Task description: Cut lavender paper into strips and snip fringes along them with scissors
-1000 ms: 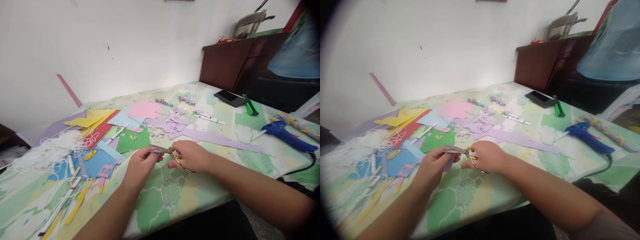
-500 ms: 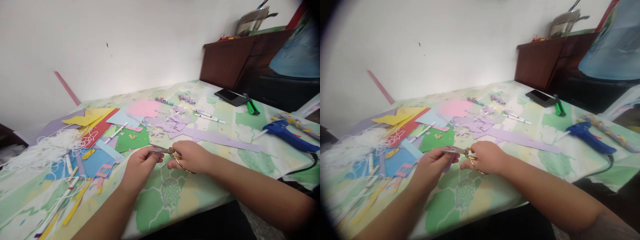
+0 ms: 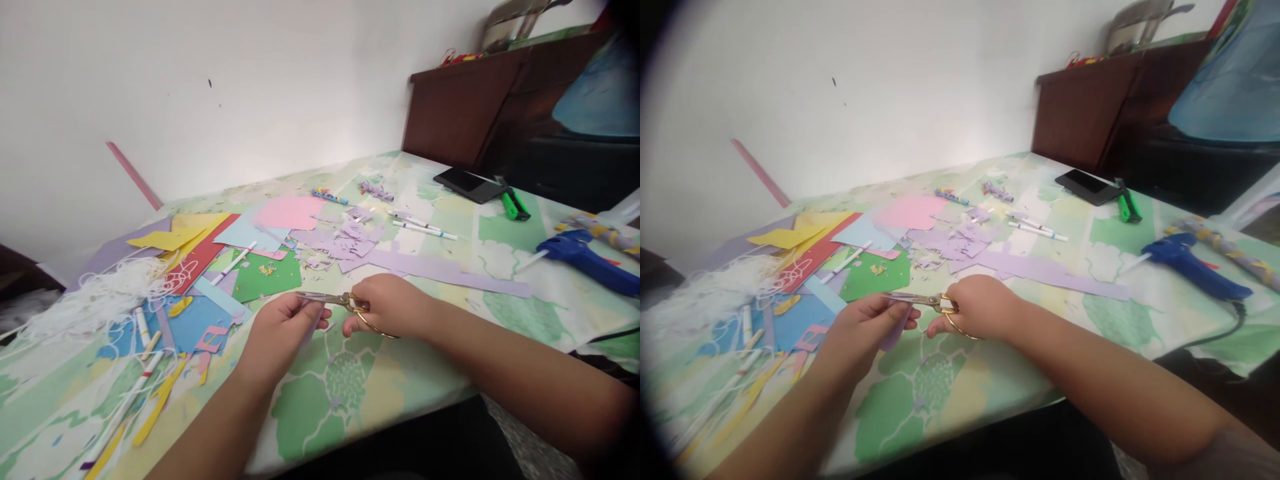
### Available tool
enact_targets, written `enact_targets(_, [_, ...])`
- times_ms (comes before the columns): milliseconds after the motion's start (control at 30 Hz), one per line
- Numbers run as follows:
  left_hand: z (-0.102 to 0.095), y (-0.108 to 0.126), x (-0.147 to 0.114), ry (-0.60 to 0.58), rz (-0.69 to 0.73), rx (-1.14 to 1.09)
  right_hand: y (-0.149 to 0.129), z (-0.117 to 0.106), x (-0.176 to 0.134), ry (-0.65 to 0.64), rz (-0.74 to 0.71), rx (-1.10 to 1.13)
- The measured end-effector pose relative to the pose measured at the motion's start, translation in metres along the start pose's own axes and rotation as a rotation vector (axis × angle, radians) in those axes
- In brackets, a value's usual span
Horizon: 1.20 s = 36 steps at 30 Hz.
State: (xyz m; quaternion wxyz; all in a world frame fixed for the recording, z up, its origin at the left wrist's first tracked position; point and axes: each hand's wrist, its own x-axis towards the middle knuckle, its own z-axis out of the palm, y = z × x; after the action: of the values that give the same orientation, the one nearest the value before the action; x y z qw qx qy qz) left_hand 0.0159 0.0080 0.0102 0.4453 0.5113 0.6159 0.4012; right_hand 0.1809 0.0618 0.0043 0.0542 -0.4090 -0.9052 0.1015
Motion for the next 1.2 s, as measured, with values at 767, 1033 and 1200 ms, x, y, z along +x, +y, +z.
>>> enact_targets(767, [0.0033, -0.0026, 0.001, -0.004, 0.074, -0.016, -0.0013, -0.0017, -0.0035, -0.017, -0.01, 0.038])
enact_targets(1033, [0.0036, -0.001, 0.0005, 0.03, 0.049, 0.032, -0.0007, -0.0022, -0.0011, -0.023, 0.006, 0.003])
enact_targets(1200, [0.0033, 0.0007, 0.0003, 0.044, 0.054, 0.004, -0.0001, -0.0016, 0.0004, -0.032, 0.029, -0.005])
